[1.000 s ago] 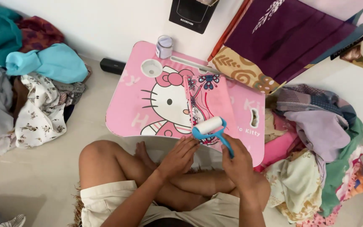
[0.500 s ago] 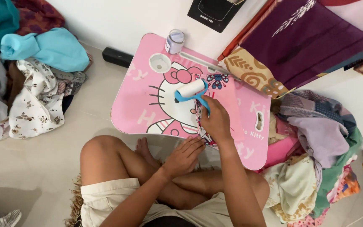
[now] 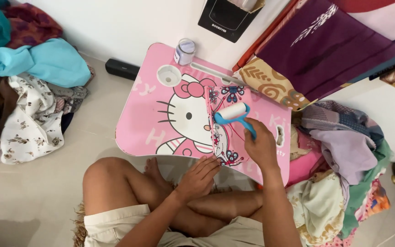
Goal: A person is using a lint roller to remove lint or hair from a small pink patterned cloth on a small table.
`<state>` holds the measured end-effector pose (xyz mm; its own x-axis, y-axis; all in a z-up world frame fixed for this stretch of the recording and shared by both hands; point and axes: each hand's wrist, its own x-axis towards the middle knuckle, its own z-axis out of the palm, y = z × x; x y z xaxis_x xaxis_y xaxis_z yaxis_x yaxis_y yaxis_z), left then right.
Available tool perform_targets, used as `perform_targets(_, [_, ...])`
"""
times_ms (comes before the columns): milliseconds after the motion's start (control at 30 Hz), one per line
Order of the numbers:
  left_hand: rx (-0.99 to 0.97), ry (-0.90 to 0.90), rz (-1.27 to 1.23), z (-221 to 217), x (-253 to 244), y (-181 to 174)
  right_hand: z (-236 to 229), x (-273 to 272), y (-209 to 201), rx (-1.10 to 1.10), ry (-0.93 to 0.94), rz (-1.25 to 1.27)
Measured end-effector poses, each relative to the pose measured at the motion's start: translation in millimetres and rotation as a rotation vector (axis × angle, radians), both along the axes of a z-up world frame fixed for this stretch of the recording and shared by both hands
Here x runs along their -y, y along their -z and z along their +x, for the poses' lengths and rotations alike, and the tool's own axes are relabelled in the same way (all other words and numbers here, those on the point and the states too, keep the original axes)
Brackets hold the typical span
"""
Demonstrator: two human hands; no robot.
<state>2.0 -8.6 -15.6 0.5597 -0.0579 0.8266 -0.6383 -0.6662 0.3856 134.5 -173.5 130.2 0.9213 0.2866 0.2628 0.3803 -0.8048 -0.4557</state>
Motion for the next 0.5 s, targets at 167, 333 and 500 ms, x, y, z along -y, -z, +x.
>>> perform_targets(167, [-0.156, 0.179, 0.052, -5.7, -11.2, -12.5, 42.6, -31.8, 9.5, -0.054, -0.056, -0.021])
perform_targets(333, [-0.188, 0.210, 0.028, -5.9, -10.6, -11.8, 61.5, -49.0, 5.1, -0.068, -0.095, -0.002])
perform_targets(500, [-0.181, 0.184, 0.049, -7.5, -8.2, -10.2, 24.0, -23.4, -9.3, -0.004, -0.088, 0.075])
